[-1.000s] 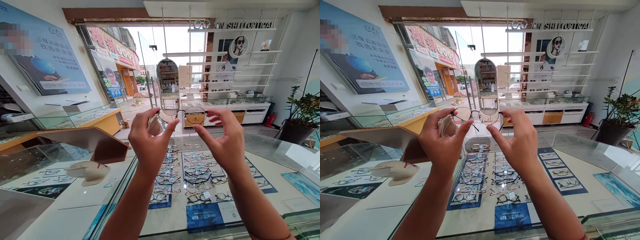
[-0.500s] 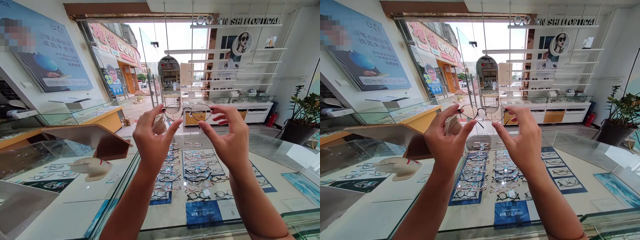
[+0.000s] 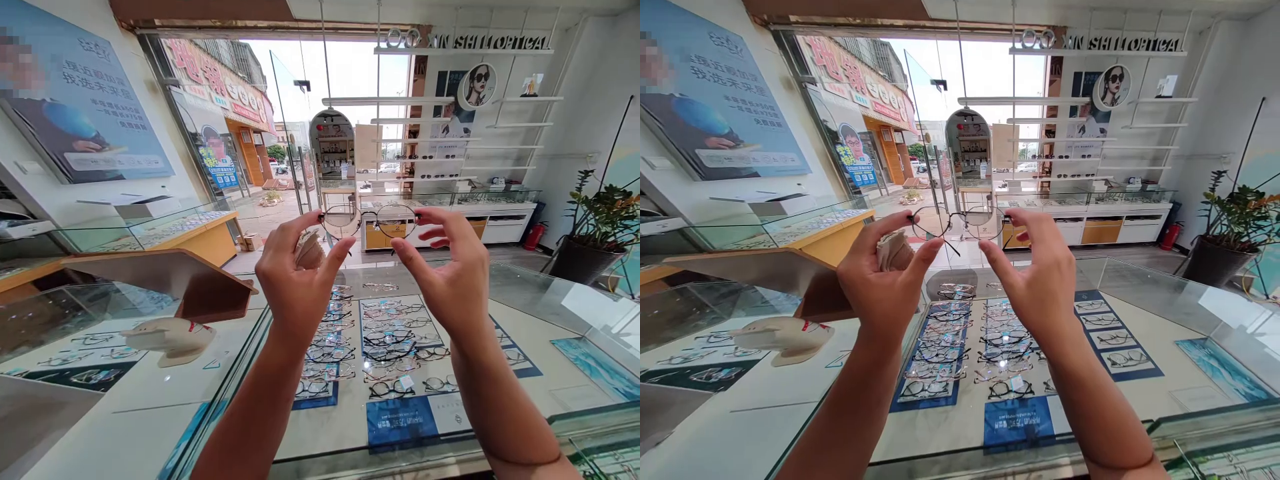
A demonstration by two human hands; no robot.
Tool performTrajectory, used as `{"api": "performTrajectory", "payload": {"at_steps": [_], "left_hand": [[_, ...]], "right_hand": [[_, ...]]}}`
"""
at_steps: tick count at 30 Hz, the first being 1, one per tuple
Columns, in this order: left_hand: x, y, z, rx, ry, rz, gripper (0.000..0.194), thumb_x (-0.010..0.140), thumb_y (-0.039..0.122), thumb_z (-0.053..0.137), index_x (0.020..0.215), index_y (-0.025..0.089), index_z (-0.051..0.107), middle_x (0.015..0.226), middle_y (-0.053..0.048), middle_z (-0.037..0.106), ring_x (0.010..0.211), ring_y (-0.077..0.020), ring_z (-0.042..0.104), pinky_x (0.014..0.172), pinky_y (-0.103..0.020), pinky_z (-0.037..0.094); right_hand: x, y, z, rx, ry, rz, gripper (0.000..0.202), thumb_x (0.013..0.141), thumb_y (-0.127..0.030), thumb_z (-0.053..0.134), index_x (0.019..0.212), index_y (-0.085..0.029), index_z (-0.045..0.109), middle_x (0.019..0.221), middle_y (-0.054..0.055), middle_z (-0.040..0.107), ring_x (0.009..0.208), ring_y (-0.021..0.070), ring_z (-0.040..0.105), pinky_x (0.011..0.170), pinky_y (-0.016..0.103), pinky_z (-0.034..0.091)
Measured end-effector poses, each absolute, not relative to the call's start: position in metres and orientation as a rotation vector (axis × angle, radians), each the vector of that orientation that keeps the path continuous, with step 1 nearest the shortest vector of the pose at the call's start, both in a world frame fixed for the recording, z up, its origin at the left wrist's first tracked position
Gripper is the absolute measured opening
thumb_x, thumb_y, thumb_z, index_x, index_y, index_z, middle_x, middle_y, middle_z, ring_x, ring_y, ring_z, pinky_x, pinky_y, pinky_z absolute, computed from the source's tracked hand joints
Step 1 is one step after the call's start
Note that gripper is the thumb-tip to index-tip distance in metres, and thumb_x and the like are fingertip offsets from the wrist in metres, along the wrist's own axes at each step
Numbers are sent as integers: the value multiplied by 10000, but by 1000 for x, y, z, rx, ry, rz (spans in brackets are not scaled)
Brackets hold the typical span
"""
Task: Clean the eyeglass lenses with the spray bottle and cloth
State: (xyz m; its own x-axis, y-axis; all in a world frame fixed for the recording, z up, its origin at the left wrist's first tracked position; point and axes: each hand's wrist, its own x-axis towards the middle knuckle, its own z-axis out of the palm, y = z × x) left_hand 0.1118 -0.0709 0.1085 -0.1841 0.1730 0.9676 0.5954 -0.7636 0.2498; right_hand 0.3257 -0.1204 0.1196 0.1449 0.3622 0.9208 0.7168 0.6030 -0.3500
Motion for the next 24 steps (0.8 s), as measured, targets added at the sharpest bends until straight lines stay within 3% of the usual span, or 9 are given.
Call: {"api": "performTrajectory", "payload": {"at_steps": [24], "left_hand": [[112, -77, 113, -1702, -874, -1944, 453, 891, 520, 978, 1236, 301, 782, 1144, -71, 845, 1119, -311, 796, 1038, -499, 651]], "right_hand": [[331, -112, 119, -1042, -1557, -184, 443, 1014, -554, 762, 1358, -275, 775, 1268, 109, 857, 1032, 294, 800, 902, 496, 641]]}}
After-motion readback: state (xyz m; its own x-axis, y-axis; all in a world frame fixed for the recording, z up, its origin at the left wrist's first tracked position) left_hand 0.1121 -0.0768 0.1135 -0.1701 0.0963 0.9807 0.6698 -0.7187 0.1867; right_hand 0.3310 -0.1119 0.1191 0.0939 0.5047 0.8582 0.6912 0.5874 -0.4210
